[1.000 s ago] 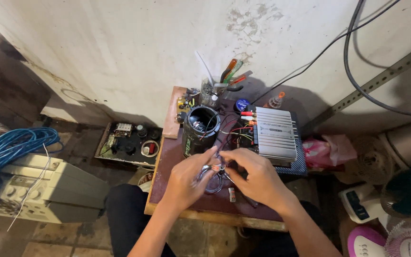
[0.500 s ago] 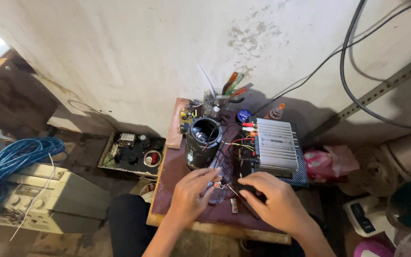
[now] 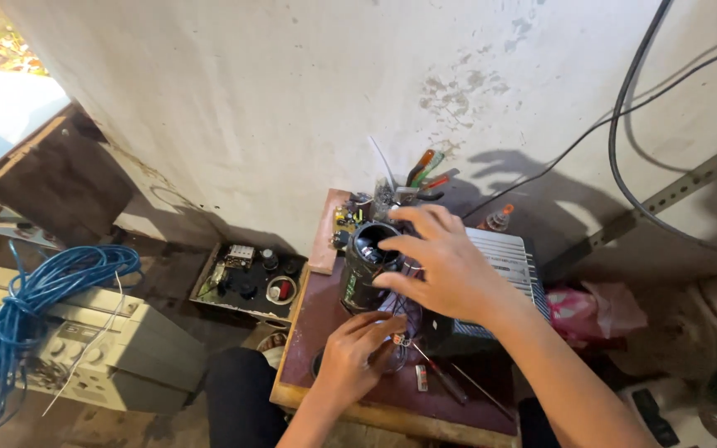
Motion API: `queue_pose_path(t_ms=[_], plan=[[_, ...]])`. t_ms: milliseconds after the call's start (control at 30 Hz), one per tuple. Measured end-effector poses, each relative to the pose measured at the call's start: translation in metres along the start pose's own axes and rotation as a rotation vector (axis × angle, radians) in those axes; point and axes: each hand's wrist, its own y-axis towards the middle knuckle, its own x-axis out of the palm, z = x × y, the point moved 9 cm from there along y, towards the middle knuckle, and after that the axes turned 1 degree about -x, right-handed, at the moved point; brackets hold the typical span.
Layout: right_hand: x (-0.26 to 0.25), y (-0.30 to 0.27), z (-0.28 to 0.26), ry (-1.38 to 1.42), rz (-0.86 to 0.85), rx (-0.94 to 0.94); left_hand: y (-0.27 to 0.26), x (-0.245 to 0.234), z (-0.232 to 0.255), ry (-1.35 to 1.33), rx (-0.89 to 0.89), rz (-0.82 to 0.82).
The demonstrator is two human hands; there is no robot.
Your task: The person is soldering wires to a small electronic component, likely a fuse, using a soldering iron. They hold the component and wires with one hand while applying the soldering iron with the other, working at a cluttered table with various electronic parts and tools.
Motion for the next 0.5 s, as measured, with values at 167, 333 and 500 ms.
queue_pose_path(t_ms=[167, 333, 500], plan=[[0.053, 0.024, 0.024, -0.206, -0.322, 0.103, -0.001, 0.004, -0.008, 0.024, -0.07, -0.031], [0.067, 0.022, 0.03, -0.228, -0.424, 0.151, -0.002, 0.003, -0.009, 0.022, -0.067, -0.028], [0.067, 0.018, 0.034, -0.13, -0.472, 0.184, -0.002, 0.001, -0.009, 0.037, -0.061, -0.001]])
